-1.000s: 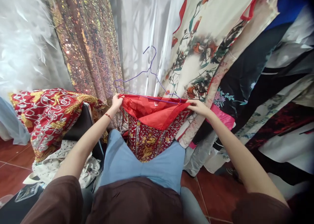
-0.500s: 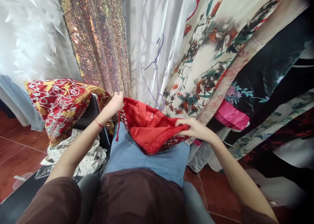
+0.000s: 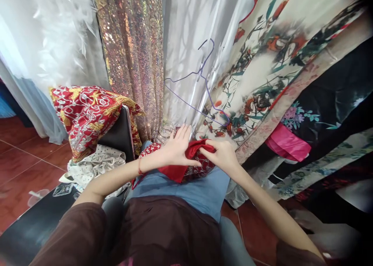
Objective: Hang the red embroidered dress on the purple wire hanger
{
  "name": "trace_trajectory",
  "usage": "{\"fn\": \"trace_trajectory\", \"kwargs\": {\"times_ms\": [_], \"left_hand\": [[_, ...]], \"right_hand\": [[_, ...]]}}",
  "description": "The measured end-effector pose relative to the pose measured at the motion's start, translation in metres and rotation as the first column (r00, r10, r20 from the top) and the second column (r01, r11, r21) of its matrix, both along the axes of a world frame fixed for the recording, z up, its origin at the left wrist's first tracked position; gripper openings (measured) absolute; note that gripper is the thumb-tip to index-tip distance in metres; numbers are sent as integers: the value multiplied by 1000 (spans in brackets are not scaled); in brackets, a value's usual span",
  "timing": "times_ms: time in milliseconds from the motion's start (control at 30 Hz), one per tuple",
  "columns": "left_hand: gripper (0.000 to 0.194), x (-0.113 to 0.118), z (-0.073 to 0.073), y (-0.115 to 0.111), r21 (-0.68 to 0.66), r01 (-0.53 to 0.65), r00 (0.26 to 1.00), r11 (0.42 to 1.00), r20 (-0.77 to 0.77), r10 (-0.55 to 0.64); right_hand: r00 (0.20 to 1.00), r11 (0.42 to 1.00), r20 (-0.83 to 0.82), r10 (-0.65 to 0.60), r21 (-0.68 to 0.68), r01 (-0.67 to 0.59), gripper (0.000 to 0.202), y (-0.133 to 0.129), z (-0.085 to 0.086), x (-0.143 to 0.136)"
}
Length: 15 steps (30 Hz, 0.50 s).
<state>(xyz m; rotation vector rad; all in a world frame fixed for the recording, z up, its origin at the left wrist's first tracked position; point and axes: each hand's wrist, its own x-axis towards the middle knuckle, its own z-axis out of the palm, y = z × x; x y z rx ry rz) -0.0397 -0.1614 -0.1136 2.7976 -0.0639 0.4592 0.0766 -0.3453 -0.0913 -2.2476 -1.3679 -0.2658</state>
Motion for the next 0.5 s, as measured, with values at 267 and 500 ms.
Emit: {"fn": "trace_trajectory", "kwargs": {"times_ms": [267, 500], "left_hand": [[29, 27, 1, 61, -24, -395, 871, 918, -327, 367], [31, 62, 31, 130, -685, -307, 948, 661, -161, 275]], "right_hand": [[989, 978, 65, -136, 165, 124, 31, -2, 13, 20], [972, 904, 8, -235, 368, 216, 38, 23, 31, 65]]}}
